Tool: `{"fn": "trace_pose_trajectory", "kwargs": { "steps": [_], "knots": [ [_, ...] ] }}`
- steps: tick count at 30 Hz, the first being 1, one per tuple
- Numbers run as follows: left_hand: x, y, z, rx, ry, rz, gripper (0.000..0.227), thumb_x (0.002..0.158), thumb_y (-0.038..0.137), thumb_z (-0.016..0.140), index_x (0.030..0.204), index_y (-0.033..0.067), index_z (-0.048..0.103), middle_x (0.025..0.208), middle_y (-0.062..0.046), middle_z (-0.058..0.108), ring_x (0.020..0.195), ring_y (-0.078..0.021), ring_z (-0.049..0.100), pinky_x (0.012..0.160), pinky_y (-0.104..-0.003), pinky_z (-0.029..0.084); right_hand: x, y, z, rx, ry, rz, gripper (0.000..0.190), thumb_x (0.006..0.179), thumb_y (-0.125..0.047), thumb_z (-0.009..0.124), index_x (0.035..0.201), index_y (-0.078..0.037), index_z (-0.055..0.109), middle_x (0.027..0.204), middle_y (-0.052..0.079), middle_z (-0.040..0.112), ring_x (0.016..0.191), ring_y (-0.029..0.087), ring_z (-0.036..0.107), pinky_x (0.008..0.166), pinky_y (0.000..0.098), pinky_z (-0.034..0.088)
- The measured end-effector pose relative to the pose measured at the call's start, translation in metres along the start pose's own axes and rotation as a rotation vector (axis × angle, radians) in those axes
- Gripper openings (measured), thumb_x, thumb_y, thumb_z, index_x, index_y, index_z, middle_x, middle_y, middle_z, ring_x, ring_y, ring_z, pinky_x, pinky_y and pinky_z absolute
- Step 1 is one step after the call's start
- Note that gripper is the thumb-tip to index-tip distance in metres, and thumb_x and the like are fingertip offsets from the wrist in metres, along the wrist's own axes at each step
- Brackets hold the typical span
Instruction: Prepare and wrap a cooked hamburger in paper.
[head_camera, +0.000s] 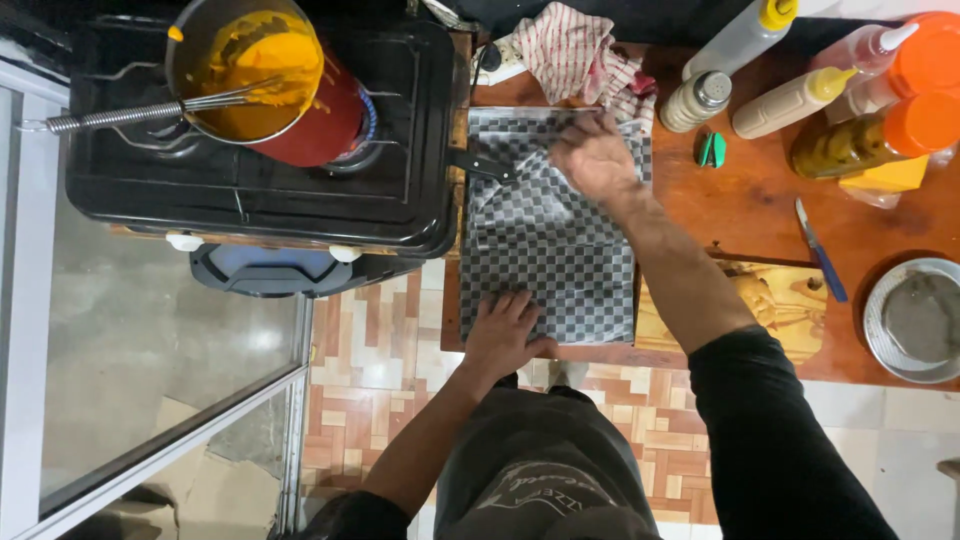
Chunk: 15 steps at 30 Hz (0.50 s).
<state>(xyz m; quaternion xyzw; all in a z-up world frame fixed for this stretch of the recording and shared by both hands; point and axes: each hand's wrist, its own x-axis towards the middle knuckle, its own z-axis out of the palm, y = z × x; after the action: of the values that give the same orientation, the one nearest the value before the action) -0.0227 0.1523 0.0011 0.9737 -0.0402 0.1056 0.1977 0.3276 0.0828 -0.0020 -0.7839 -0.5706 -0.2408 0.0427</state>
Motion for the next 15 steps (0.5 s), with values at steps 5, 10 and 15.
{"fn": "trace_pose_trajectory", "kwargs": {
  "steps": [5, 10, 15],
  "knots": [
    [0.000, -0.012, -0.020, -0.043, 0.208, -0.040, 0.066, 0.098, 0.074, 0.040, 0.114, 0.0173, 0.068, 0.115, -0.005, 0.059, 0.107, -0.0252, 0.062, 0.088, -0.046, 0.044, -0.036, -0.046, -0.105, 0.063, -0.023, -0.045, 0.027, 0.089, -0.047, 0.066, 0.082, -0.021, 0.064, 0.100, 0.002, 0.060, 0.117, 0.026, 0.055, 0.095, 0.0462, 0.041],
    [-0.001, -0.018, -0.069, -0.103, 0.483, -0.116, 0.054, 0.096, 0.056, 0.064, 0.133, 0.0168, 0.064, 0.132, -0.011, 0.060, 0.116, -0.0316, 0.063, 0.096, -0.048, 0.045, -0.112, -0.138, -0.154, 0.359, 0.016, -0.132, 0.036, 0.100, -0.047, 0.043, 0.089, -0.017, 0.061, 0.086, 0.006, 0.058, 0.082, 0.026, 0.058, 0.081, 0.0428, 0.041],
    [0.006, -0.007, -0.080, -0.049, 0.501, -0.129, 0.055, 0.098, 0.061, 0.058, 0.125, 0.0156, 0.072, 0.127, -0.010, 0.065, 0.116, -0.0315, 0.065, 0.102, -0.049, 0.046, -0.101, -0.181, -0.205, 0.398, 0.071, -0.030, 0.022, 0.103, -0.022, 0.057, 0.083, -0.014, 0.062, 0.083, 0.006, 0.057, 0.077, 0.025, 0.057, 0.072, 0.0384, 0.041]
  ]
}}
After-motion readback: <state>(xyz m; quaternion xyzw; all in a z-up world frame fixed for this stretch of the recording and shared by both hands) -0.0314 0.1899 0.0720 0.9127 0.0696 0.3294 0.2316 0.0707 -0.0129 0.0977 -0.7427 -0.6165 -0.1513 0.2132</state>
